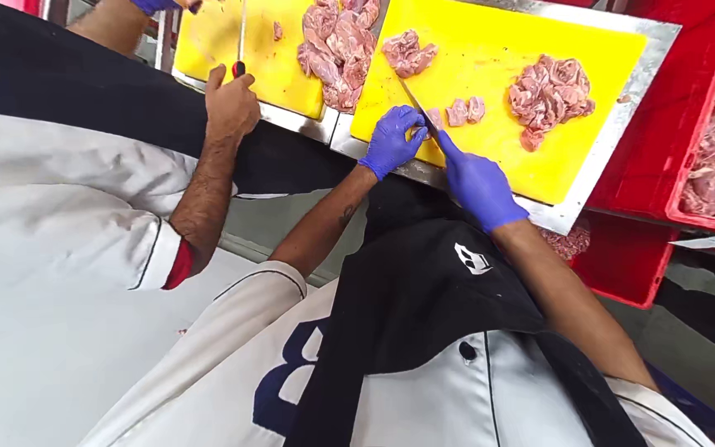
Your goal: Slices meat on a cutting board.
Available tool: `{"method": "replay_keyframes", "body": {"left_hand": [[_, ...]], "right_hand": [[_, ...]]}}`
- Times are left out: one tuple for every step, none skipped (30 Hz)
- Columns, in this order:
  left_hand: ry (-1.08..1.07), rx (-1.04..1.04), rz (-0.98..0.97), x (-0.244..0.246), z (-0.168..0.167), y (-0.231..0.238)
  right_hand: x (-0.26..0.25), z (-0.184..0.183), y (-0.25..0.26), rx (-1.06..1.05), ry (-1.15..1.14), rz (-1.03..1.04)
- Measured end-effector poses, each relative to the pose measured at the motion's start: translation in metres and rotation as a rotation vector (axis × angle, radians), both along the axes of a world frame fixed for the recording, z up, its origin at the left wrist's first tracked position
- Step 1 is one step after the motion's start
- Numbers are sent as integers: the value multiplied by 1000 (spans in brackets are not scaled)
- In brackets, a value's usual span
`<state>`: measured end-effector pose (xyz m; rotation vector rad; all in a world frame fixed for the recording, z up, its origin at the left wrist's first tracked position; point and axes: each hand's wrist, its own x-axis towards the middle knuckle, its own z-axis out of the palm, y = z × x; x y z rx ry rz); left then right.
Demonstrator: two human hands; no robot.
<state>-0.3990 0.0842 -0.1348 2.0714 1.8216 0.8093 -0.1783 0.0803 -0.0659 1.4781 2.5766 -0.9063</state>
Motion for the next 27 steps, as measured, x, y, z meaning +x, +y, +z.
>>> {"method": "replay_keyframes", "body": {"left_hand": [[-2,-1,-3,0,1,0],[2,-10,-7,0,2,-1],[26,-29,-17,-1,3,-2],[65,-56,-30,-1,5,-3],[102,-78,-40,-3,7,-1],[121,-80,-42,-6,8,4],[114,-71,-31,-10,8,9],[95,-67,-5,-15,9,16],[91,-84,34,-20,12,24],[100,-127,78,-25,16,33],[100,-199,111,-26,22,42],[66,-277,129,-25,28,54],[-18,-335,126,-21,34,69],[-139,-389,91,-15,40,83],[-289,-430,25,-5,45,96],[-440,-459,-61,8,50,107],[-539,-479,-149,22,57,117],[-529,-457,-227,34,60,128],[-423,-394,-296,42,61,136],[-282,-360,-378,46,62,142],[-157,-355,-492,48,61,144],[-27,-380,-623,48,59,143],[115,-396,-758,46,56,139],[260,-392,-872,43,54,132],[383,-389,-933,39,56,123],[467,-392,-963,32,59,115],[516,-396,-978,22,61,109]], "right_hand": [[-10,-6,7,25,27,-5],[-14,-9,9,40,45,-5],[-12,-10,7,43,47,-2],[-3,-10,0,31,38,5],[10,-6,-10,6,24,9],[28,-1,-20,-18,4,14],[47,5,-30,-46,-18,15],[66,12,-40,-74,-30,16],[82,19,-48,-103,-23,15],[98,24,-55,-135,2,6],[112,29,-61,-176,34,-16],[125,32,-67,-201,69,-51],[136,35,-70,-206,108,-97],[144,39,-73,-197,143,-152],[150,42,-76,-185,174,-212],[155,45,-78,-186,192,-272],[159,47,-80,-191,211,-331],[163,47,-82,-195,227,-387],[166,47,-85,-193,243,-438],[168,47,-88,-190,254,-478],[171,47,-90,-191,264,-509],[172,46,-92,-190,275,-530],[174,45,-94,-189,286,-541],[175,43,-96,-188,295,-547],[175,42,-98,-186,299,-551],[175,41,-100,-184,304,-560],[175,38,-103,-183,319,-574]]}}
